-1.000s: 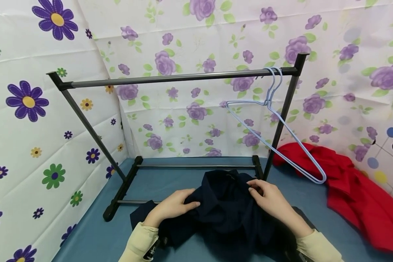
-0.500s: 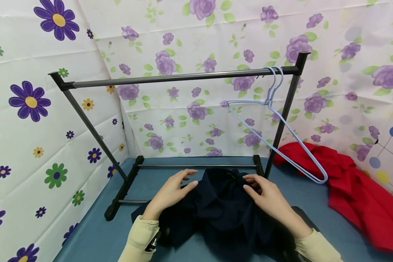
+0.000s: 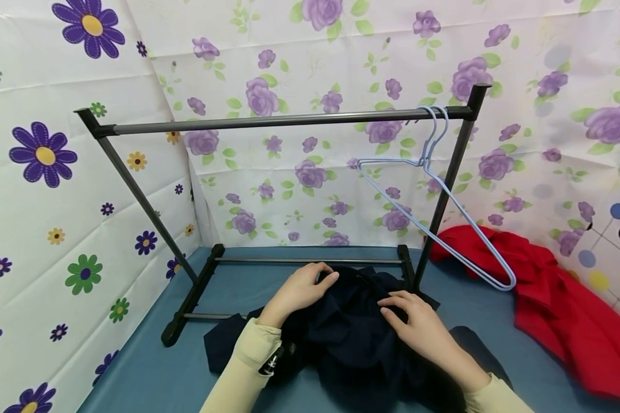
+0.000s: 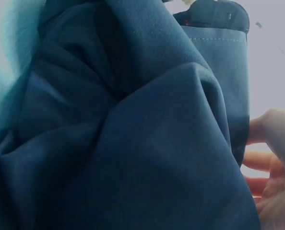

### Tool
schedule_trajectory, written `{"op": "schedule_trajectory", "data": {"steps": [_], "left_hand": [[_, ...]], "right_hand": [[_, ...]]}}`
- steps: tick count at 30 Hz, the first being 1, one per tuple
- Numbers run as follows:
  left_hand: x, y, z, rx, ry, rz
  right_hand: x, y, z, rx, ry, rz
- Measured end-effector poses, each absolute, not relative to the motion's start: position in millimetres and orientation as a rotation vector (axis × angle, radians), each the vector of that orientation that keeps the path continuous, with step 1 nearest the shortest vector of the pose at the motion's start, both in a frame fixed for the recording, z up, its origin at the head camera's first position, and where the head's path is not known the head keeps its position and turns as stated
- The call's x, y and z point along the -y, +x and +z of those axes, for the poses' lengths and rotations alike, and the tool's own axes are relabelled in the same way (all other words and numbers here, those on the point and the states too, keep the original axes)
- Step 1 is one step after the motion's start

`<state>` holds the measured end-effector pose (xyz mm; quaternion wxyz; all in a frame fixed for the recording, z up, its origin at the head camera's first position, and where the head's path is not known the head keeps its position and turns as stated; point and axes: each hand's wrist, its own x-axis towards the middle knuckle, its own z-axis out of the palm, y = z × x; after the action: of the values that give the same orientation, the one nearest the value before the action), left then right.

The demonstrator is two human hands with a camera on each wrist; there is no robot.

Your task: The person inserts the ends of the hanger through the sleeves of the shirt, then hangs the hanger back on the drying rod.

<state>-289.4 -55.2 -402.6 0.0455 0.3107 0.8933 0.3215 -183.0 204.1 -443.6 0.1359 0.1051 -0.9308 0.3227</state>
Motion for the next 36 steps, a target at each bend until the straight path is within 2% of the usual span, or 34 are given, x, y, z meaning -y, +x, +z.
{"op": "schedule_trajectory", "data": {"steps": [10, 23, 36], "left_hand": [[53, -285, -405, -2.703, 0.967, 0.825], [71, -274, -379, -2.692, 1.066, 0.997], [95, -261, -362, -2.743, 1.165, 0.884]], "right_hand": [[-202, -183, -440, 2.688, 0.335, 0.902], [-213, -187, -418, 2.67, 0.414, 0.855], [-230, -185, -407, 2.843, 0.46, 0.934]]}}
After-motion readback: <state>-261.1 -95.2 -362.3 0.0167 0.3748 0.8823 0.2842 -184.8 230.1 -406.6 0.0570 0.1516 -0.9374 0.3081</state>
